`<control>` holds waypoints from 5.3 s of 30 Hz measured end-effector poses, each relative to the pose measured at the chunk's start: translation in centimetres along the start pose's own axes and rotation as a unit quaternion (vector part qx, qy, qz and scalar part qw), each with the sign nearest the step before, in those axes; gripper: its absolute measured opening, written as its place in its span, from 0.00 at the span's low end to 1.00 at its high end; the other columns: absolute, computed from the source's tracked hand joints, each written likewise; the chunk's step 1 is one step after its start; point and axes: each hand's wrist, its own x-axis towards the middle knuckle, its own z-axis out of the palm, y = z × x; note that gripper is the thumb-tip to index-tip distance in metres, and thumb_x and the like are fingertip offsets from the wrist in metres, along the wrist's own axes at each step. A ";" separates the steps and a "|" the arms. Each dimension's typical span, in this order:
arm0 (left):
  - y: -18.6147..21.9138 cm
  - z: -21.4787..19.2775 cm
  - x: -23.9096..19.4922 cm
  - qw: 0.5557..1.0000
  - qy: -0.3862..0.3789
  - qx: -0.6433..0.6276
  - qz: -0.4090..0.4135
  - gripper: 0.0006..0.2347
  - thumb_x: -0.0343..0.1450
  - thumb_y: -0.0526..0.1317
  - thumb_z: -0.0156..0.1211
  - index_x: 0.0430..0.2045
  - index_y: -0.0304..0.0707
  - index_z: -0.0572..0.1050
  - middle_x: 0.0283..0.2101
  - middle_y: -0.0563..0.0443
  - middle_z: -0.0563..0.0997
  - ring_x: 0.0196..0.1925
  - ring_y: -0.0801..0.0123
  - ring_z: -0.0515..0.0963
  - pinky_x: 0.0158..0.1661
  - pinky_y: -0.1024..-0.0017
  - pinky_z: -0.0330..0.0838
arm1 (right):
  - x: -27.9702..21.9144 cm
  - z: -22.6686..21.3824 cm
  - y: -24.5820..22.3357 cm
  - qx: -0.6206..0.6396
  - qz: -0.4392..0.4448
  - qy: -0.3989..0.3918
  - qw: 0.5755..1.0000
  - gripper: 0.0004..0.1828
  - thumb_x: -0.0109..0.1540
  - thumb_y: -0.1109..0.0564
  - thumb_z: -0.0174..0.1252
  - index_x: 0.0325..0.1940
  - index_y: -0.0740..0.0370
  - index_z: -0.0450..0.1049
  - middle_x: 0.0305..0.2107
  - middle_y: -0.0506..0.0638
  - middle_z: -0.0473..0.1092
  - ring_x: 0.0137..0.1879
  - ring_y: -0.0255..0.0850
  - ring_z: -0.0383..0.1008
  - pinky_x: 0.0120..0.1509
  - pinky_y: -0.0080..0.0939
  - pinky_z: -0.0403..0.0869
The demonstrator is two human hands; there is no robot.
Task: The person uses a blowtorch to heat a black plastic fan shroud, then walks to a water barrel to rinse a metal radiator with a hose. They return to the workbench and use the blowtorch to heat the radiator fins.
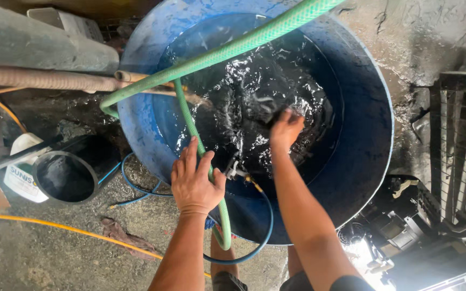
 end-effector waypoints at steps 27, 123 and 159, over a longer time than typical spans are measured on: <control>-0.1 0.2 0.0 1.000 0.006 -0.021 0.009 0.16 0.63 0.41 0.61 0.45 0.44 0.79 0.69 0.42 0.68 0.64 0.45 0.73 0.61 0.51 0.68 | -3.0 0.4 -8.8 0.147 0.048 -0.312 0.938 0.20 0.58 0.55 0.66 0.49 0.71 0.72 0.36 0.55 0.77 0.41 0.42 0.76 0.46 0.40 0.73; 0.4 0.3 0.5 0.999 -0.030 -0.014 -0.022 0.16 0.61 0.42 0.62 0.43 0.45 0.80 0.69 0.44 0.69 0.45 0.51 0.80 0.45 0.56 0.74 | -1.3 5.7 2.7 -0.150 0.277 -0.066 0.947 0.63 0.52 0.52 0.75 0.80 0.54 0.40 0.69 0.76 0.43 0.62 0.61 0.68 0.67 0.50 0.72; 0.4 0.6 0.4 1.000 -0.026 0.000 -0.007 0.16 0.61 0.43 0.63 0.43 0.46 0.80 0.70 0.45 0.67 0.45 0.52 0.82 0.42 0.56 0.76 | 2.1 3.3 4.2 0.161 0.416 -0.252 0.859 0.36 0.54 0.41 0.67 0.60 0.60 0.69 0.49 0.68 0.70 0.33 0.57 0.77 0.40 0.62 0.79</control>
